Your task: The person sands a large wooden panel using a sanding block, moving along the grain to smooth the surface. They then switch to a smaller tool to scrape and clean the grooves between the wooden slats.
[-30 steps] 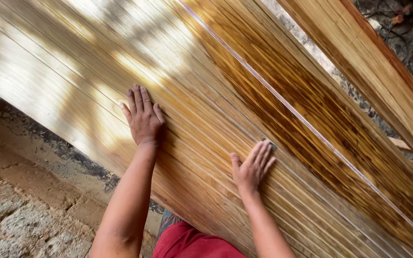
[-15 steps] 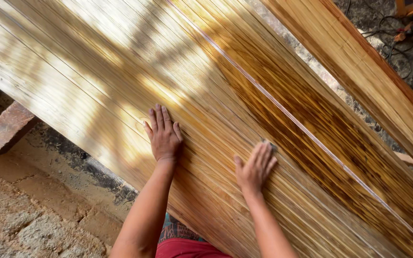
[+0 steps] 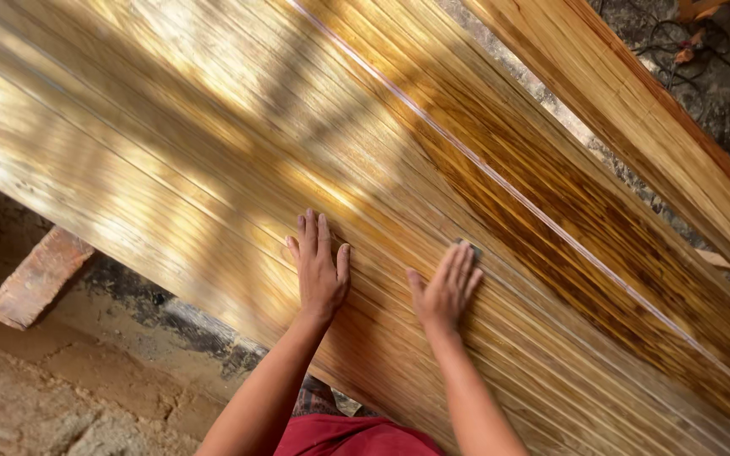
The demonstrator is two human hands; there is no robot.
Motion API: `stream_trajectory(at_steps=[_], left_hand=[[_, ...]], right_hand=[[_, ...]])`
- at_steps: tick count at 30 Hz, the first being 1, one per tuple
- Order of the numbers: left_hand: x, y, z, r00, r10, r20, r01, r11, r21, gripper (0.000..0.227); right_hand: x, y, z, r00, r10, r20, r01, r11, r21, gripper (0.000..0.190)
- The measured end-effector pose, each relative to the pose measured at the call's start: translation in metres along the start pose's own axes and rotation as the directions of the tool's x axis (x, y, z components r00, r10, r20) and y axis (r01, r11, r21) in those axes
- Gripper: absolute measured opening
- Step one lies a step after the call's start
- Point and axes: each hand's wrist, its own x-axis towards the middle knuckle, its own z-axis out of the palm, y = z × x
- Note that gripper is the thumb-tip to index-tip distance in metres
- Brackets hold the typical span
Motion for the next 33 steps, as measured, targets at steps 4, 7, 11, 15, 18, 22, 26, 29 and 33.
stream_trajectory(at_steps=[4, 7, 11, 15, 18, 22, 26, 29, 33], left_hand=[[0.051, -0.047, -0.055, 0.999, -0.031, -0.04, 0.041, 0.965, 0.259, 0.075], [0.098, -0.077, -0.073, 0.995, -0.093, -0.033, 0.099, 0.923, 0.372, 0.078], [0.093, -0.087, -0.07, 0.992, -0.123, -0.027, 0.124, 0.92, 0.372, 0.083], [0.104, -0.075, -0.071, 0.994, -0.095, -0.058, 0.11, 0.905, 0.41, 0.087], [0.096, -0.076, -0.068, 0.99, -0.126, -0.06, 0.139, 0.881, 0.451, 0.086], [0.106, -0.084, -0.059, 0.992, -0.1, -0.083, 0.127, 0.882, 0.454, 0.085], [0.089, -0.081, -0.06, 0.984, -0.083, -0.159, 0.151, 0.858, 0.491, 0.081], [0.099, -0.071, -0.068, 0.98, -0.055, -0.191, 0.15, 0.835, 0.529, 0.083], [0.099, -0.072, -0.068, 0.98, -0.108, -0.165, 0.178, 0.845, 0.504, 0.085]], right_hand=[[-0.03, 0.001, -0.016, 0.841, 0.541, 0.0, -0.54, 0.841, 0.023, 0.113], [0.012, -0.105, 0.031, 0.988, 0.135, 0.071, -0.139, 0.989, 0.042, 0.116], [0.024, -0.164, 0.058, 0.954, -0.249, 0.166, 0.224, 0.962, 0.157, 0.114], [-0.028, -0.075, 0.004, 0.986, -0.127, 0.107, 0.113, 0.986, 0.122, 0.106], [-0.056, -0.021, -0.031, 0.925, 0.373, 0.077, -0.375, 0.927, 0.012, 0.11], [-0.008, -0.102, 0.005, 0.97, 0.166, 0.178, -0.126, 0.968, -0.216, 0.117], [0.034, -0.192, 0.016, 0.937, -0.349, -0.02, 0.347, 0.921, 0.176, 0.116], [0.024, -0.151, 0.001, 0.882, -0.471, -0.01, 0.469, 0.875, 0.124, 0.105], [-0.035, -0.019, -0.008, 0.89, -0.396, -0.228, 0.432, 0.891, 0.139, 0.106]])
